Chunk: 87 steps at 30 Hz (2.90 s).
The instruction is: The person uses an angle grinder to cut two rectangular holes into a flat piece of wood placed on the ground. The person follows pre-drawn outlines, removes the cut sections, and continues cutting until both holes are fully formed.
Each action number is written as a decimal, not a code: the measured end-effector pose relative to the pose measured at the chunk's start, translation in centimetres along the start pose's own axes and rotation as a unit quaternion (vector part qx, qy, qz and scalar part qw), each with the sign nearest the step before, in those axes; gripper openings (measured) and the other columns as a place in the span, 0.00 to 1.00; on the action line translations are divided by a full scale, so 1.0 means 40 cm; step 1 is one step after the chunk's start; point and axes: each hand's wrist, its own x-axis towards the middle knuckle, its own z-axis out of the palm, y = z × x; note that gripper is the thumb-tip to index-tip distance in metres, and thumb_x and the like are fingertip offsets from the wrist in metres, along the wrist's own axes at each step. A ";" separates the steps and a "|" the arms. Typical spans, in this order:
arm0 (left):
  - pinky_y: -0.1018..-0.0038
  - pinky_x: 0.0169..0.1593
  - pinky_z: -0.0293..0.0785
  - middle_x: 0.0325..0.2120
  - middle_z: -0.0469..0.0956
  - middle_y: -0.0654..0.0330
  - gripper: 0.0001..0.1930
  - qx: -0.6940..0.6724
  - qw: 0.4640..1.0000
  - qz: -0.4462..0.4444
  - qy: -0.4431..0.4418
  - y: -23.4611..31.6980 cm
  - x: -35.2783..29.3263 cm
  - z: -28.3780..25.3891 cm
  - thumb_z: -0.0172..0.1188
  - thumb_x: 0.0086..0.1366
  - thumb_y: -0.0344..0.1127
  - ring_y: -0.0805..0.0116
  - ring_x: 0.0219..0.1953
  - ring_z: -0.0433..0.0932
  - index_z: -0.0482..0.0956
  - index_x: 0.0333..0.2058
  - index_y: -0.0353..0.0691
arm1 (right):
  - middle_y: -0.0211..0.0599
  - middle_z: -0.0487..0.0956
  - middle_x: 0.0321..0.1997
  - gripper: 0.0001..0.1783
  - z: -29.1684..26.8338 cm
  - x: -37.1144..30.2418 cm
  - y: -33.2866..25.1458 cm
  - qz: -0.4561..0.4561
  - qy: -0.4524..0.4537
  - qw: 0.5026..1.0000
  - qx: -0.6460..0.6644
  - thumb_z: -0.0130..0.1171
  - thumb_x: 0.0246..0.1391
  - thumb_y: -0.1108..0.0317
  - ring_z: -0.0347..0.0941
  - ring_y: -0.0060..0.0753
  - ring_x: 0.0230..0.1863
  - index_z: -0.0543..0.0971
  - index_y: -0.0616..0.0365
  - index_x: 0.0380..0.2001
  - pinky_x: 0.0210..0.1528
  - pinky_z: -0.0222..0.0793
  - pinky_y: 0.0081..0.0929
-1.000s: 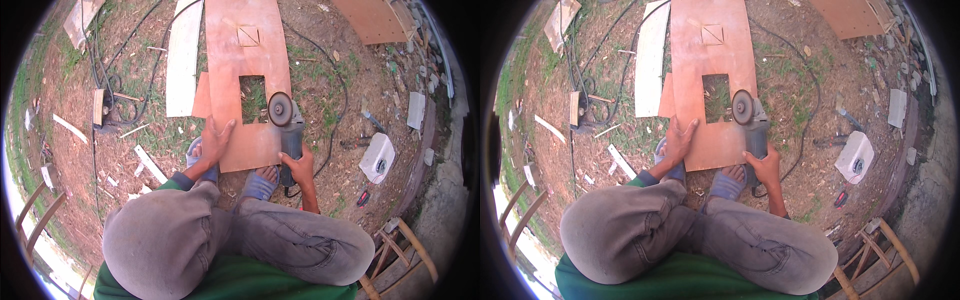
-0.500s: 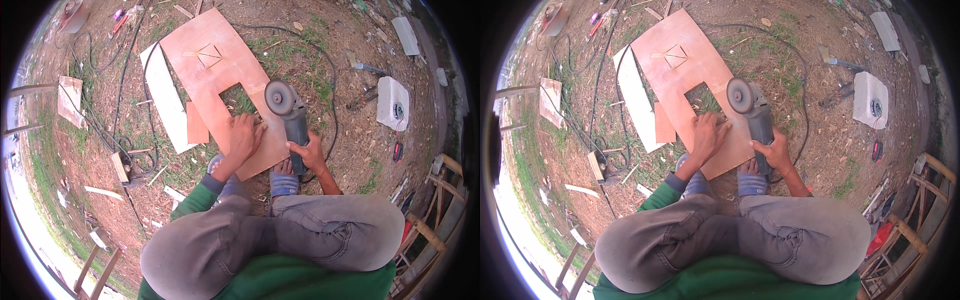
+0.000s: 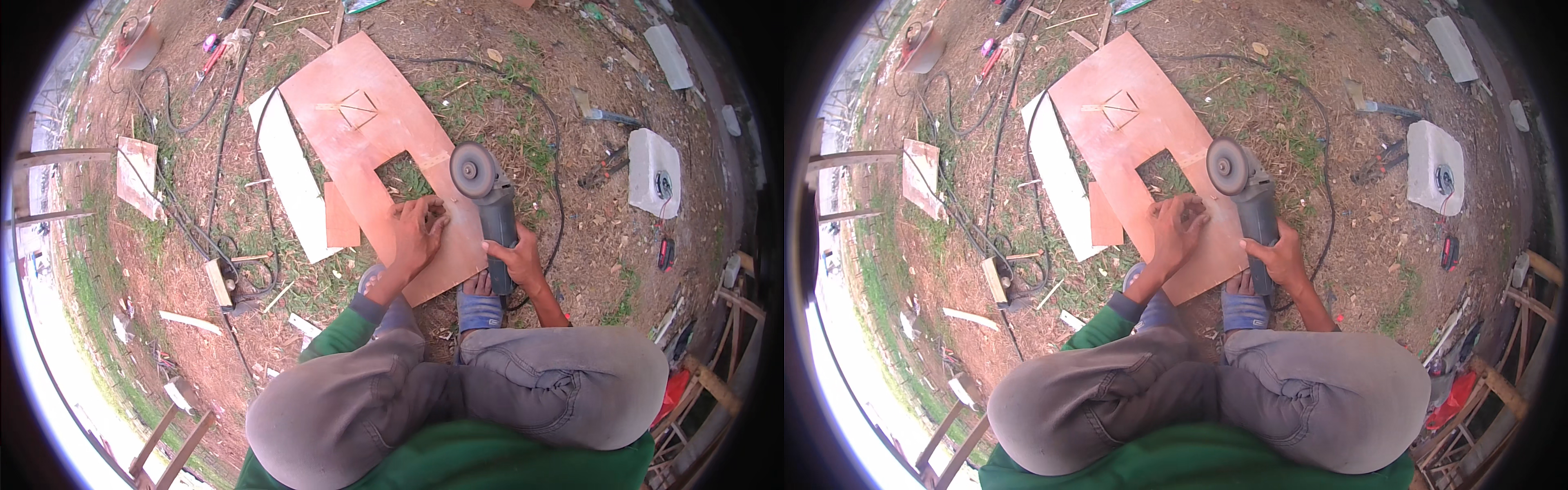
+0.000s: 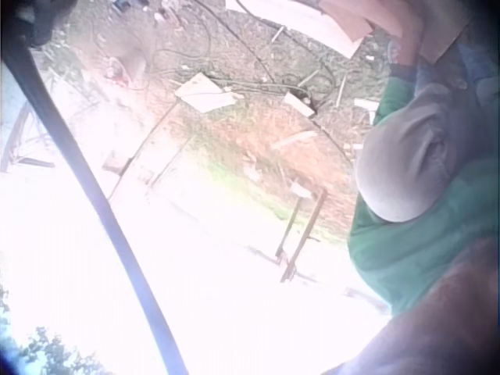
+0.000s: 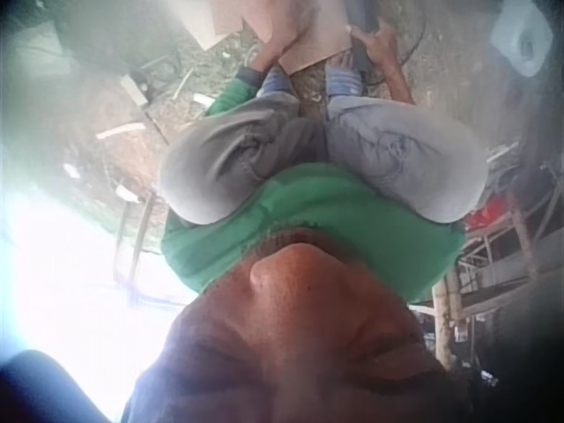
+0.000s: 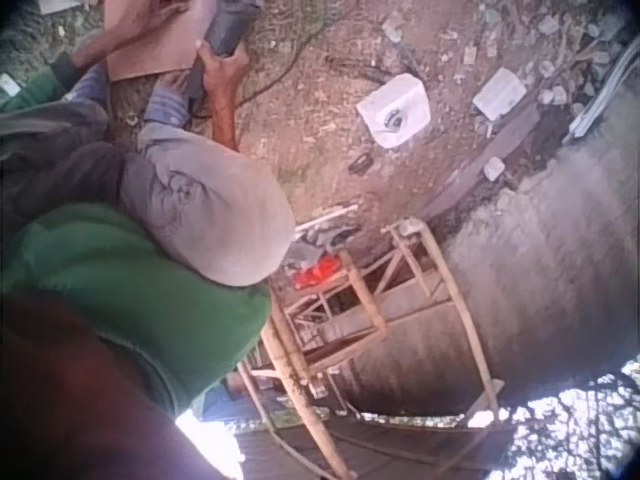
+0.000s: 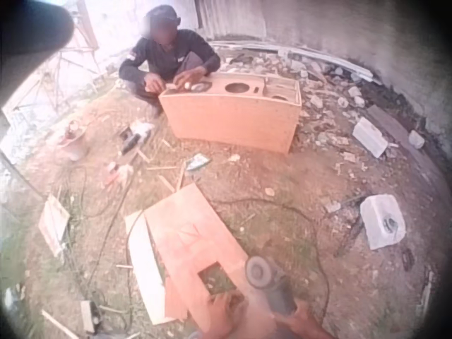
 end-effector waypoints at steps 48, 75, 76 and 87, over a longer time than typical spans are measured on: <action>0.61 0.69 0.80 0.67 0.80 0.46 0.29 -0.496 0.820 -0.283 0.021 0.035 -0.047 -0.117 0.61 0.81 0.28 0.58 0.66 0.82 0.62 0.74 0.30 | 0.38 0.88 0.41 0.28 -0.031 0.053 -0.241 -0.074 -0.022 0.983 -0.166 0.81 0.55 0.64 0.84 0.29 0.41 0.83 0.67 0.54 0.48 0.80 0.34; 0.71 0.58 0.82 0.62 0.84 0.58 0.28 -0.515 0.809 -0.266 -0.101 -0.021 -0.178 -0.058 0.64 0.83 0.41 0.70 0.61 0.82 0.73 0.73 0.33 | 0.48 0.90 0.39 0.27 0.092 0.280 -0.199 -0.114 -0.066 0.958 -0.255 0.83 0.52 0.61 0.88 0.44 0.39 0.85 0.67 0.49 0.46 0.82 0.42; 0.69 0.62 0.81 0.63 0.83 0.58 0.28 -0.514 0.805 -0.275 -0.109 -0.021 -0.178 -0.060 0.63 0.83 0.41 0.69 0.64 0.81 0.73 0.73 0.33 | 0.48 0.90 0.39 0.27 0.093 0.280 -0.200 -0.111 -0.065 0.957 -0.258 0.83 0.52 0.61 0.88 0.44 0.39 0.85 0.67 0.49 0.46 0.82 0.42; 0.73 0.52 0.84 0.58 0.86 0.60 0.26 -0.502 0.814 -0.272 -0.109 -0.031 -0.178 -0.059 0.64 0.83 0.44 0.72 0.55 0.85 0.77 0.71 0.34 | 0.52 0.90 0.41 0.30 0.097 0.285 -0.207 -0.103 -0.066 0.950 -0.287 0.83 0.51 0.59 0.89 0.50 0.41 0.84 0.69 0.51 0.47 0.82 0.44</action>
